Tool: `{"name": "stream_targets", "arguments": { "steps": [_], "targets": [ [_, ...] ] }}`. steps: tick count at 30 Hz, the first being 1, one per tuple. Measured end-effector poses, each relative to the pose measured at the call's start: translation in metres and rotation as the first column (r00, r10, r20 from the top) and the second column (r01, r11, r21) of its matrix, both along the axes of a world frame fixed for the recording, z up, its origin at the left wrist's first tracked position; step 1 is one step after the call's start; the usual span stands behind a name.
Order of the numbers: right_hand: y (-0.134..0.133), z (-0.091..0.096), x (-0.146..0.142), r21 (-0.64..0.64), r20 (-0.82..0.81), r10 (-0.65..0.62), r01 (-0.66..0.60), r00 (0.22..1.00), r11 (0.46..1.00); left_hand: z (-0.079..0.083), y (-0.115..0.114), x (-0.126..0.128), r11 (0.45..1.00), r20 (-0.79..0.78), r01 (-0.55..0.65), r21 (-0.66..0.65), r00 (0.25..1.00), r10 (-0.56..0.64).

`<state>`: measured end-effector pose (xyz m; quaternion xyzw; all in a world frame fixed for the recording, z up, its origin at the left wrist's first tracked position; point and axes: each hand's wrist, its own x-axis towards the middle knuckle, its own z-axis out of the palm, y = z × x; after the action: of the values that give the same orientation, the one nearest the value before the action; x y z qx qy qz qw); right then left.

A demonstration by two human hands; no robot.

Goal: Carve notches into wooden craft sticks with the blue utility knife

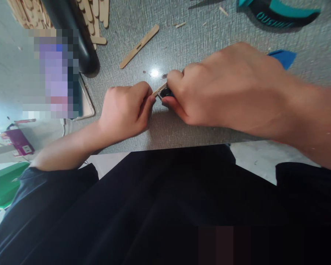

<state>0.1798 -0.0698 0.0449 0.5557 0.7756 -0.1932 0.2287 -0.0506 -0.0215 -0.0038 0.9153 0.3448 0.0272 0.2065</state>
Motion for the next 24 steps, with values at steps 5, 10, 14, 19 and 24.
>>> {"name": "stream_targets", "arguments": {
  "steps": [5, 10, 14, 19, 24],
  "targets": [
    [-0.006, -0.006, -0.001, 0.009, -0.108, -0.061, 0.063, 0.992, 0.998, -0.009, -0.005, -0.005, 0.980, -0.039, 0.079, 0.180, 0.997, -0.073],
    [-0.010, -0.011, -0.002, 0.032, -0.169, -0.108, 0.115, 0.980, 0.993, -0.011, -0.008, -0.002, 0.949, 0.032, 0.107, 0.296, 0.992, -0.122],
    [-0.014, -0.016, -0.002, 0.083, -0.189, -0.105, 0.123, 0.976, 0.989, -0.012, -0.006, -0.002, 0.960, 0.056, 0.078, 0.271, 0.994, -0.097],
    [-0.019, -0.019, -0.006, 0.099, -0.213, -0.131, 0.154, 0.968, 0.983, -0.011, -0.004, -0.004, 0.975, 0.013, 0.037, 0.220, 0.999, -0.041],
    [-0.021, -0.018, -0.014, 0.089, -0.240, -0.181, 0.207, 0.954, 0.974, -0.015, -0.005, -0.005, 0.970, 0.022, 0.022, 0.242, 0.999, -0.028]
  ]
}}
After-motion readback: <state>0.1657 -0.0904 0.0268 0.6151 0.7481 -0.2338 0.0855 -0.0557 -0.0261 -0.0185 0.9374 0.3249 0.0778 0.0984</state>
